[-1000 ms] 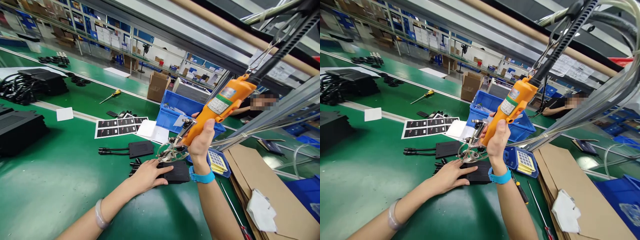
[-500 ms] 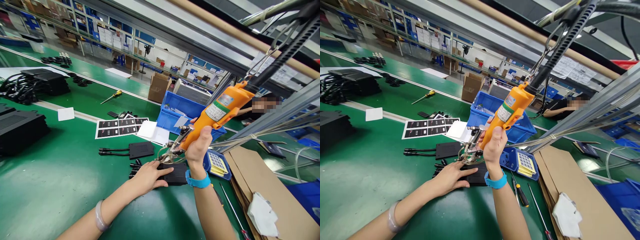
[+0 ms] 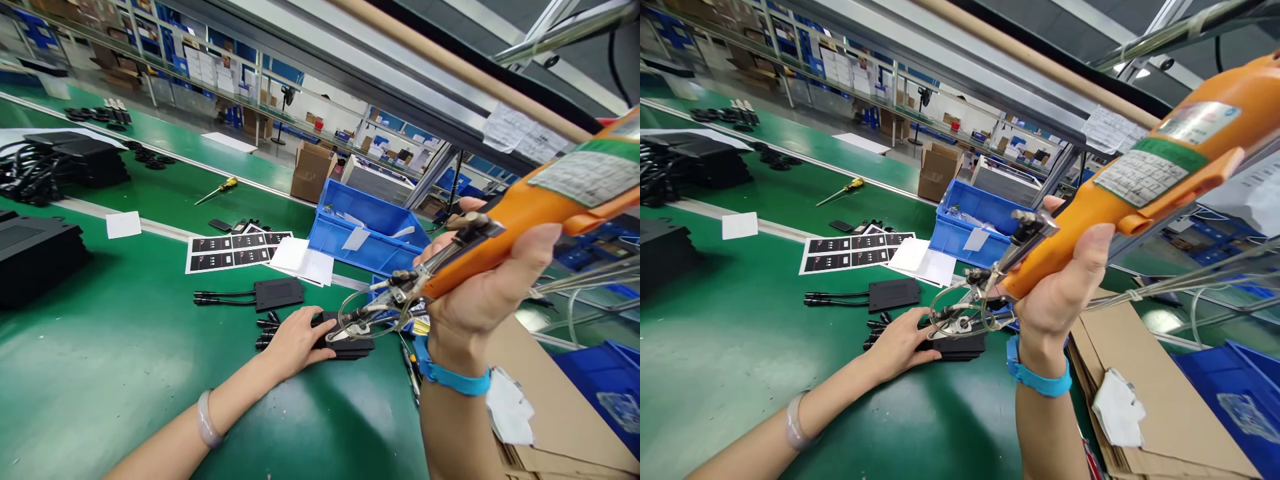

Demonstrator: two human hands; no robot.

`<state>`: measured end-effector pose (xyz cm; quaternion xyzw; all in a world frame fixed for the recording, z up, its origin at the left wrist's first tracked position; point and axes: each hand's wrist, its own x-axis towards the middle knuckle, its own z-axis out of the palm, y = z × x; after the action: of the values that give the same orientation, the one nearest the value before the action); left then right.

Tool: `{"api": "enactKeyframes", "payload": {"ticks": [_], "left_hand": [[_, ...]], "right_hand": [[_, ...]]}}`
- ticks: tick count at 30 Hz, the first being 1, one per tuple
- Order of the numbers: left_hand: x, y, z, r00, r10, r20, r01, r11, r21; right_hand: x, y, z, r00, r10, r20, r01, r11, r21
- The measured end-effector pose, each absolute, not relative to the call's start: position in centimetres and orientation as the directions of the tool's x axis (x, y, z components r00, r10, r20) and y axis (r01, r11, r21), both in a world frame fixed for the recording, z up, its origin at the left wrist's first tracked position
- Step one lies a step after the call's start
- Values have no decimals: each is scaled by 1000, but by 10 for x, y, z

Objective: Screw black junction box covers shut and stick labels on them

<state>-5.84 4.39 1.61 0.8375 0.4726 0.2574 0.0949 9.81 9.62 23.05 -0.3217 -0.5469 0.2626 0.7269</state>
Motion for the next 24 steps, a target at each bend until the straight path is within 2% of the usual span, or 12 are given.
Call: {"api": "enactKeyframes", "payload": {"ticks": [9,14,24], "left_hand": [[-55,46,-4,353,816,457,724,-548,418],[-53,46,-6,350,775,526,655,-604,454],[-52,49,-7,318,840,440,625,-535,568]], "right_hand": [[90,86,180,178,847,501,-95,521,-848],[87,86,167,161,818,553,-20,563,-826],[79,84,160,106,734,671,133,658,-741]]}}
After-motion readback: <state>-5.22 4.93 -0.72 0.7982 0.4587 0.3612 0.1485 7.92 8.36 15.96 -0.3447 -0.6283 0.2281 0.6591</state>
